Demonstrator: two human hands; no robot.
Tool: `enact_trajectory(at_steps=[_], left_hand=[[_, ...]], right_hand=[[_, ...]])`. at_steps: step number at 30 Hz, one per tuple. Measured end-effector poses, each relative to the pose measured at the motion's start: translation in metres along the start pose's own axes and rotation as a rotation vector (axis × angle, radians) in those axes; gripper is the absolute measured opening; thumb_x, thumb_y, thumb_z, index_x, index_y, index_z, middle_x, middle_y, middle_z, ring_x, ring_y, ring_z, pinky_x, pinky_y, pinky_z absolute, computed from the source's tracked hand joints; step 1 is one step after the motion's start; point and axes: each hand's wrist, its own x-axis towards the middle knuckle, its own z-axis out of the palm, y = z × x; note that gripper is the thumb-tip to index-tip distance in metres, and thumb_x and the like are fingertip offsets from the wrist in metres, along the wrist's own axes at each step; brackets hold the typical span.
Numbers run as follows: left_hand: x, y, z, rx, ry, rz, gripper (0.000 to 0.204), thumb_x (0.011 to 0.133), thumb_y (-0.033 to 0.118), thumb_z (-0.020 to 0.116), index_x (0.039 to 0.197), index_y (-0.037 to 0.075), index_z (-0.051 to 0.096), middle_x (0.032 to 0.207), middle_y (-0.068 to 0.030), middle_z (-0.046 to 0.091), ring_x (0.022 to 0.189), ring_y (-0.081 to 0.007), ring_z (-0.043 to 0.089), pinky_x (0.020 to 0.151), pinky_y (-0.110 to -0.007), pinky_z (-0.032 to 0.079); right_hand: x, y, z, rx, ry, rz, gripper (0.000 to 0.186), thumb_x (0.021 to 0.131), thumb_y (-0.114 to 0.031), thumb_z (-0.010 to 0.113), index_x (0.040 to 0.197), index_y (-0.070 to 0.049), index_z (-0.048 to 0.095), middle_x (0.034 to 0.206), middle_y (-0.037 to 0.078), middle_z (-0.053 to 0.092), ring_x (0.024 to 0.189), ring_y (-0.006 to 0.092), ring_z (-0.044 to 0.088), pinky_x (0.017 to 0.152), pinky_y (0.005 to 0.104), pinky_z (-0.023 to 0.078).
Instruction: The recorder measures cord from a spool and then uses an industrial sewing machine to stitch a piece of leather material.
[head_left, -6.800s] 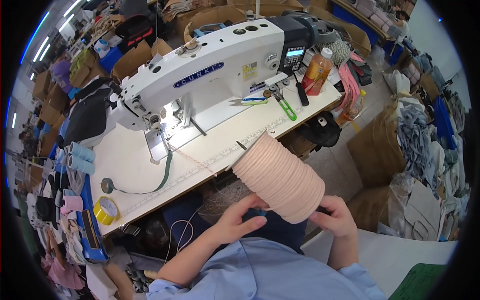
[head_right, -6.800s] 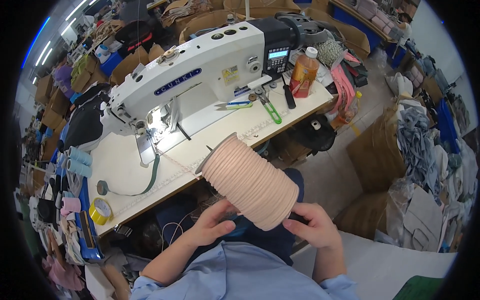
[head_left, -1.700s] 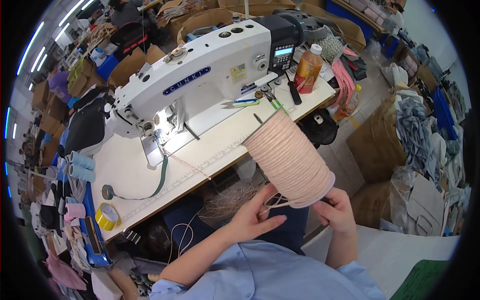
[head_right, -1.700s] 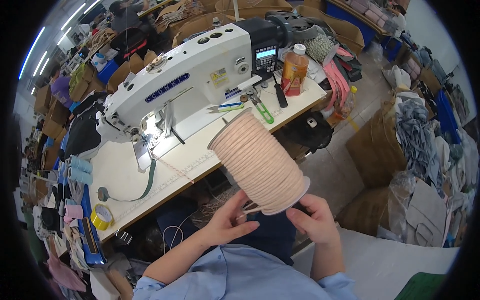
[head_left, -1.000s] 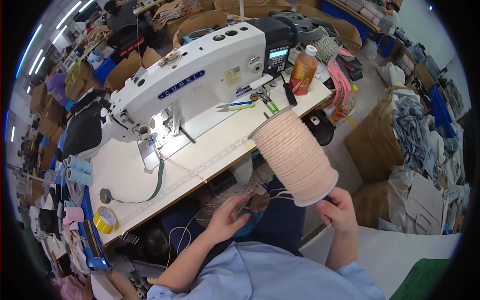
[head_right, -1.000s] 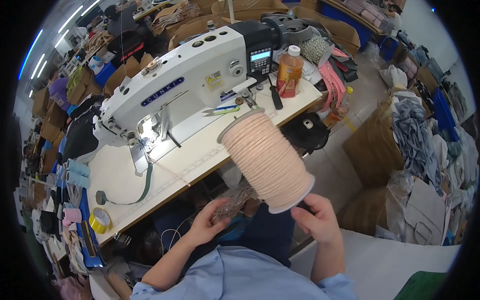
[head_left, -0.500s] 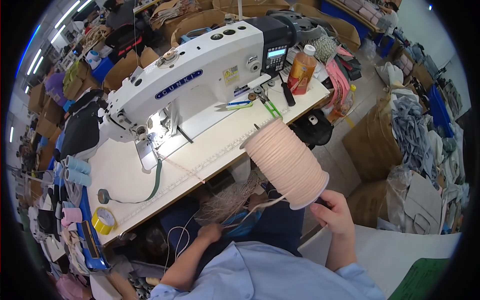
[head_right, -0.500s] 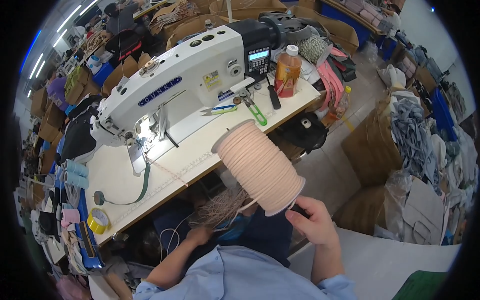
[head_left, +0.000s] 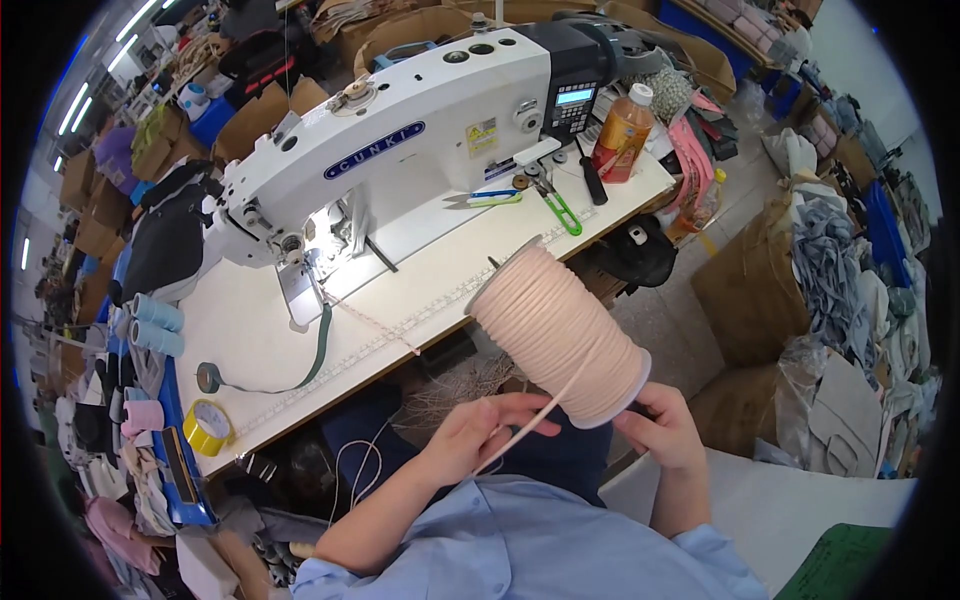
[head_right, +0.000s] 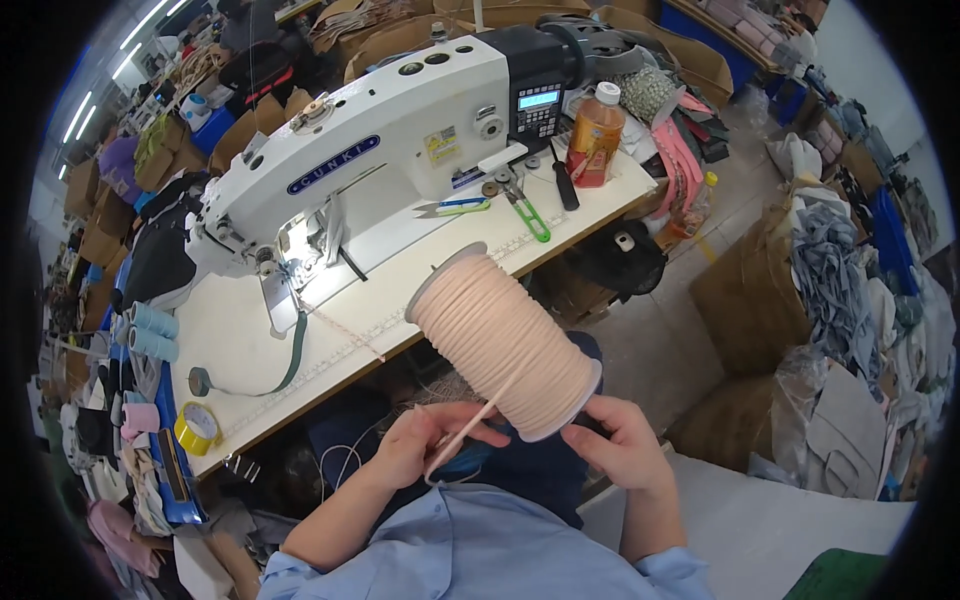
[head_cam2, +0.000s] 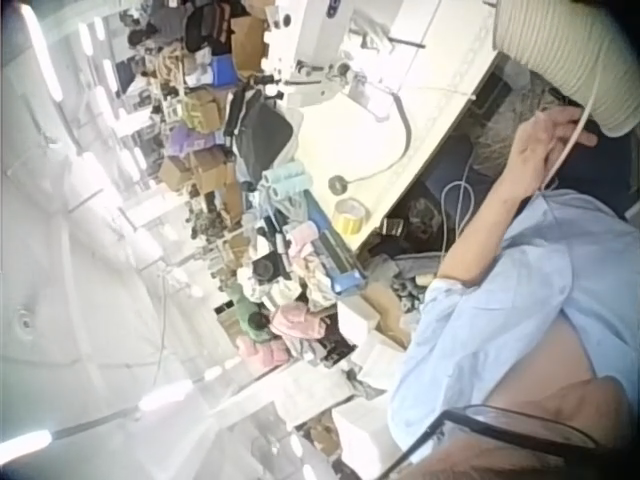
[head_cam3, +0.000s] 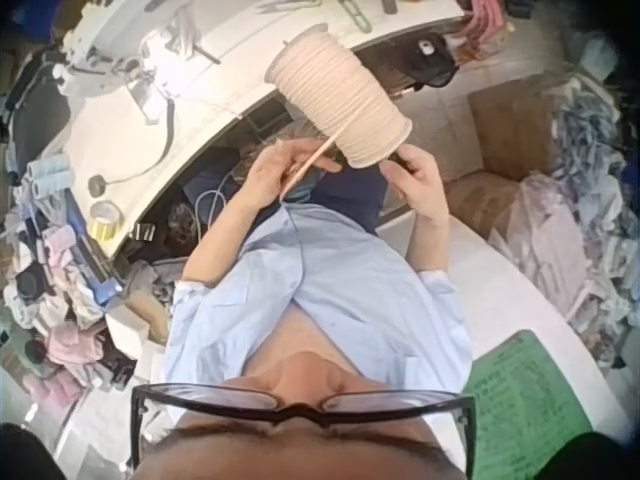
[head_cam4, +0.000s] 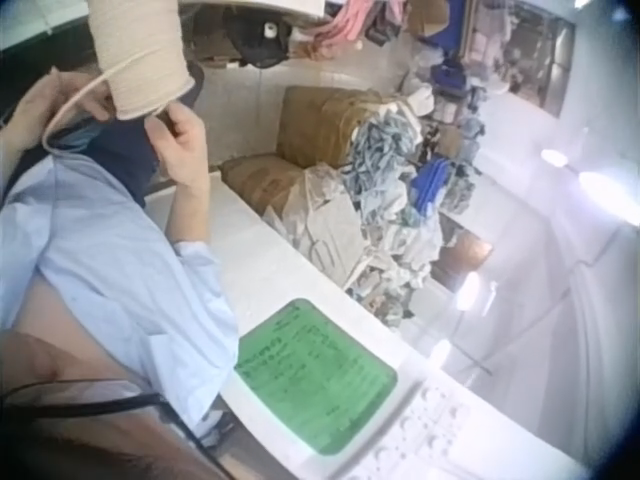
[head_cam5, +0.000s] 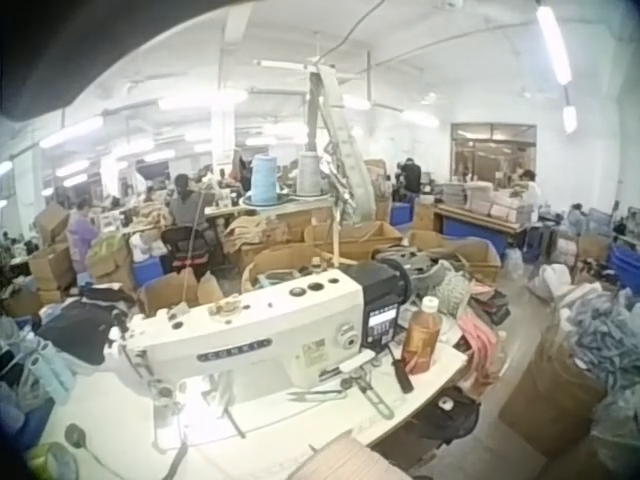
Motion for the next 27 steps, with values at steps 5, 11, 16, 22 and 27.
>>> enact_trajectory(at_steps=[5,11,16,22,27], left_hand=[[-0.003,0.014,0.015,0.178,0.029,0.031,0.05,0.102,0.036,0.039,0.133,-0.003,0.046,0.103,-0.0114,0.068,0.098,-0.0153,0.061,0.091,-0.028,0.042],[-0.004,0.032,0.028,0.145,0.036,-0.016,0.06,0.099,0.046,0.044,0.132,-0.004,0.046,0.097,-0.0158,0.068,0.061,-0.0035,0.049,0.062,-0.017,0.039],[-0.003,0.034,0.031,0.189,0.022,-0.063,0.051,0.101,0.035,0.046,0.133,-0.004,0.045,0.098,-0.0146,0.067,0.087,-0.0137,0.06,0.085,-0.026,0.043],[0.001,0.04,0.042,0.184,0.086,-0.049,0.037,0.1,0.024,0.049,0.126,-0.002,0.052,0.091,-0.0088,0.065,0.084,-0.0124,0.059,0.078,-0.026,0.044],[0.005,0.019,0.021,0.711,0.147,-0.182,0.023,0.096,0.023,0.056,0.098,0.003,0.068,0.076,-0.005,0.063,0.068,-0.0089,0.056,0.064,-0.023,0.046]], right_hand=[[0.002,0.001,0.003,-0.03,-0.021,-0.025,0.027,0.089,-0.004,0.058,0.115,0.003,0.061,0.065,-0.005,0.053,0.049,-0.0001,0.042,0.043,0.0178,0.031],[0.005,0.001,0.003,-0.018,-0.036,-0.006,0.026,0.089,-0.004,0.058,0.114,0.003,0.062,0.064,-0.005,0.053,0.048,0.0005,0.042,0.042,0.0183,0.03],[0.005,0.0,0.002,-0.044,-0.043,-0.02,0.025,0.089,-0.004,0.059,0.113,0.003,0.062,0.063,-0.005,0.053,0.048,0.0006,0.042,0.042,0.0184,0.03],[0.004,0.003,0.001,-0.037,-0.044,-0.011,0.027,0.088,-0.005,0.06,0.114,0.002,0.062,0.064,-0.005,0.054,0.049,0.0008,0.043,0.043,0.0186,0.03],[0.0,0.008,-0.003,-0.032,0.016,-0.039,0.025,0.087,-0.005,0.061,0.112,0.002,0.062,0.066,-0.004,0.055,0.049,0.0011,0.043,0.043,0.0189,0.03]])
